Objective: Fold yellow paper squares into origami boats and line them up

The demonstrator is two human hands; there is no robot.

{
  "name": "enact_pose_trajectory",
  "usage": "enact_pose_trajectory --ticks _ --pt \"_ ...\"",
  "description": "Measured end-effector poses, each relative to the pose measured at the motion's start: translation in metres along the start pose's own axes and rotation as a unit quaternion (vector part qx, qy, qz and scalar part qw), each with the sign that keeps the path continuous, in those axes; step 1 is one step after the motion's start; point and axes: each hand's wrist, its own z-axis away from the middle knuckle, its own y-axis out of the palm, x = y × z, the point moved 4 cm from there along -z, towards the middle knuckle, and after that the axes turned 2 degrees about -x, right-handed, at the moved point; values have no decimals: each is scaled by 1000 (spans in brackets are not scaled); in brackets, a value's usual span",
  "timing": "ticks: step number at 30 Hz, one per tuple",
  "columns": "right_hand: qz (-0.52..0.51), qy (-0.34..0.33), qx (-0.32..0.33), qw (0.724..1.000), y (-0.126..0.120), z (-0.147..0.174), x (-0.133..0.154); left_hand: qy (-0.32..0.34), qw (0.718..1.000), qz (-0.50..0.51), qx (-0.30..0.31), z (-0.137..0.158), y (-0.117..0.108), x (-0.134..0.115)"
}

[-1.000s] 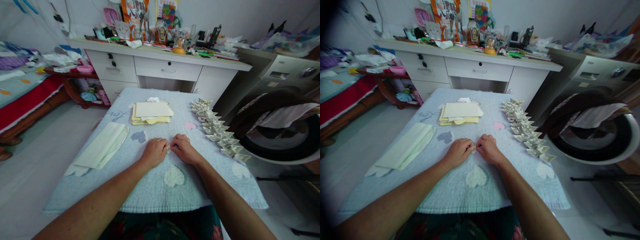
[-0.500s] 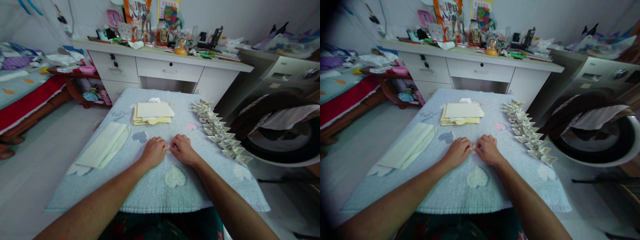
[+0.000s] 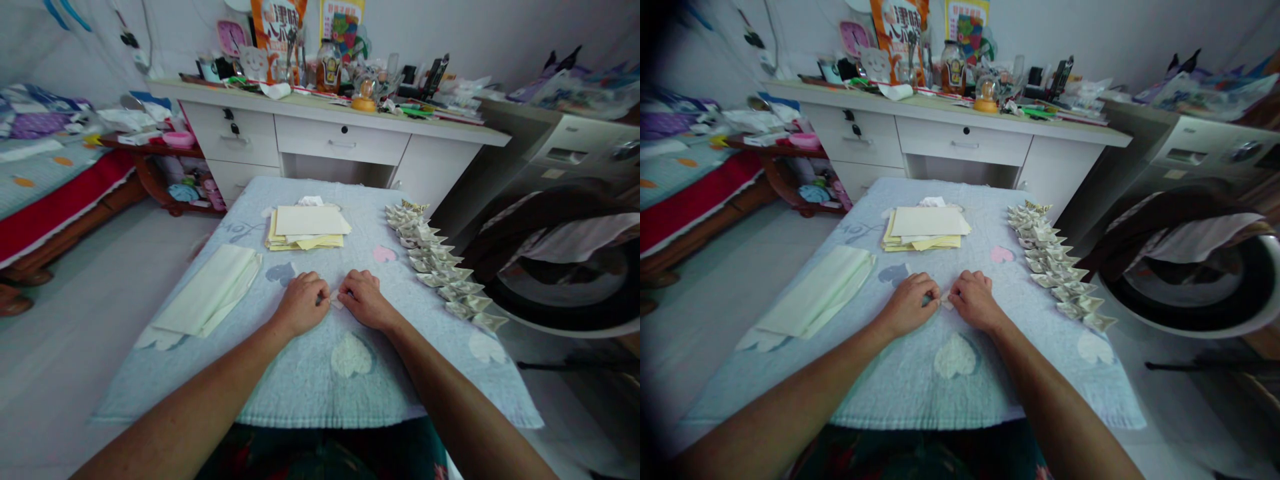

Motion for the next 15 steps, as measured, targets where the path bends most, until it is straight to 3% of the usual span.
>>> enact_pose_trajectory --ticks 15 --pt "-2 28 0 1000 2 -3 -4 -3 1000 4 12 -5 4 1"
